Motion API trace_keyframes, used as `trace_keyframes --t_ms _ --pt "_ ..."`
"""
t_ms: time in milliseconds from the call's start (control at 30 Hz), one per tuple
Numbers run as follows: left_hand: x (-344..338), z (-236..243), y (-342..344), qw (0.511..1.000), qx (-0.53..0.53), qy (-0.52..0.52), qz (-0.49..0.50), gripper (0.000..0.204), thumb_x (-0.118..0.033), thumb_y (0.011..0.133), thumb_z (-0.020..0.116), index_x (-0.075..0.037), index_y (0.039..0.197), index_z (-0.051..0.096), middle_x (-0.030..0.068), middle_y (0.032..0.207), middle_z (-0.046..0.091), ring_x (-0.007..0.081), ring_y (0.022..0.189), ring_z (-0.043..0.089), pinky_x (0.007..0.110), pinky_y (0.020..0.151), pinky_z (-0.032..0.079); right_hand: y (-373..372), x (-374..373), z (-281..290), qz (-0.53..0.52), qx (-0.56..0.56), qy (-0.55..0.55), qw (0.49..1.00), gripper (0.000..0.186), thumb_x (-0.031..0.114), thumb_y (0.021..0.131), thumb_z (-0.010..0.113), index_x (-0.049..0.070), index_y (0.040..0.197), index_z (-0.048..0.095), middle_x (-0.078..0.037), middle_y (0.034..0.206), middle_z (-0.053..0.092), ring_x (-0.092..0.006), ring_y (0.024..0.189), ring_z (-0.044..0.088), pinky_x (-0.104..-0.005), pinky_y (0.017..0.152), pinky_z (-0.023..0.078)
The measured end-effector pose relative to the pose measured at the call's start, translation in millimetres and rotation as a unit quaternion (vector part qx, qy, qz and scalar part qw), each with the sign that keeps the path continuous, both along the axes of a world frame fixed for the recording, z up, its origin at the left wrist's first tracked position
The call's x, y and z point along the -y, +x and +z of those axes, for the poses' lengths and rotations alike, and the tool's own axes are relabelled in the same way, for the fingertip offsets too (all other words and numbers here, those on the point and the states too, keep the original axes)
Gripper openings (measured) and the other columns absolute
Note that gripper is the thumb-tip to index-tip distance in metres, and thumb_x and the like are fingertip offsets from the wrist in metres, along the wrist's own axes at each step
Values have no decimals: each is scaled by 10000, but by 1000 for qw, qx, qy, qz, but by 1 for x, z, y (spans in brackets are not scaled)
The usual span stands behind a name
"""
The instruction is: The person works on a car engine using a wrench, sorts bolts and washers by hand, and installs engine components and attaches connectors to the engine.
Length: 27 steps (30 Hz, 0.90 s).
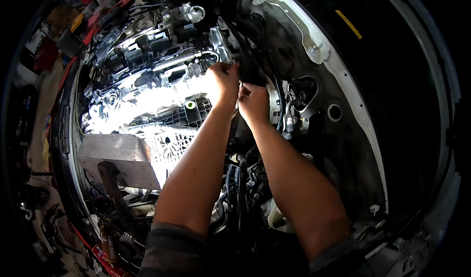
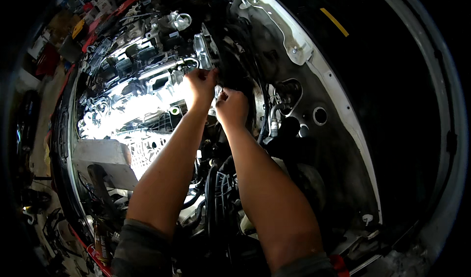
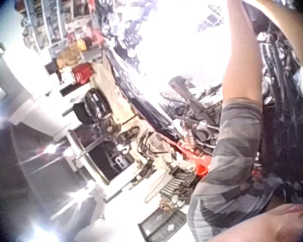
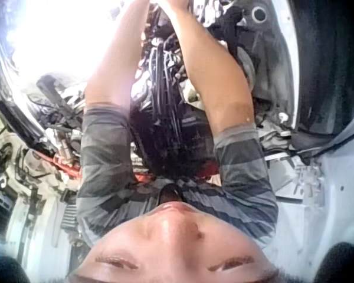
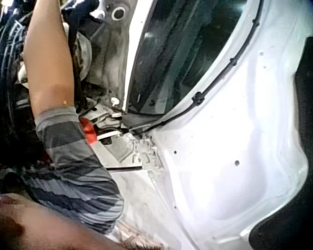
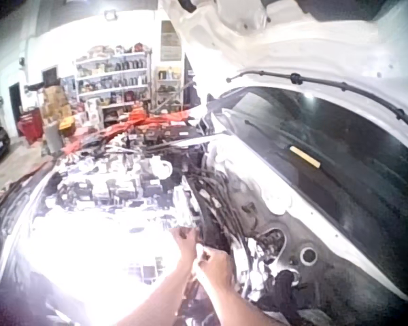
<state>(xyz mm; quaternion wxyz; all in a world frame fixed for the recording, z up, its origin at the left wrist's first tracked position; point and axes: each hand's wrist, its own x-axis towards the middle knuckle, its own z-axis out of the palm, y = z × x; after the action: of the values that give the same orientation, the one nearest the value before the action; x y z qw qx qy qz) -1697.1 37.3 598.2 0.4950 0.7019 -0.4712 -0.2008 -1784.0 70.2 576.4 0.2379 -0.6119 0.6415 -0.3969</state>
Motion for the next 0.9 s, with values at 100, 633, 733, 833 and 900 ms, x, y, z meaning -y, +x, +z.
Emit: trace_keyframes --t_ms 100,633,733,833,900 --pt "12 4 7 990 104 78 -47 299 -324 732 730 -28 766 719 158 645 655 260 576 646 360 608 519 0 -2 -4 -25 31 -32 999 106 102 750 579 11 719 625 -214 678 604 -365 611 595 -413 568 462" --pt "39 38 50 789 418 11 -450 239 -304 838 665 -86 926 706 134 927 662 292 840 633 393 757 493 -4 7 -13 -42 78 27 996 149 152 712 683 44 649 601 -133 624 615 -257 560 599 -357 565 466" --pt "43 42 35 787 456 -21 -415 214 -271 856 641 -69 886 704 129 851 669 295 814 633 398 739 490 -5 12 -30 -78 30 -58 995 170 166 703 705 21 681 618 -138 639 621 -269 571 603 -367 562 468" --pt "49 55 36 808 389 154 -415 245 -298 847 649 -62 824 711 113 666 657 314 733 646 412 688 493 -5 9 -23 -30 57 -8 998 173 165 717 682 -3 744 652 -189 658 615 -322 570 595 -391 555 463" --pt "54 52 36 812 391 149 -407 220 -272 812 682 -55 819 711 139 716 663 319 747 653 401 672 501 -2 6 -17 -52 46 -56 996 166 158 724 667 -6 749 656 -193 646 610 -335 570 587 -393 561 468"
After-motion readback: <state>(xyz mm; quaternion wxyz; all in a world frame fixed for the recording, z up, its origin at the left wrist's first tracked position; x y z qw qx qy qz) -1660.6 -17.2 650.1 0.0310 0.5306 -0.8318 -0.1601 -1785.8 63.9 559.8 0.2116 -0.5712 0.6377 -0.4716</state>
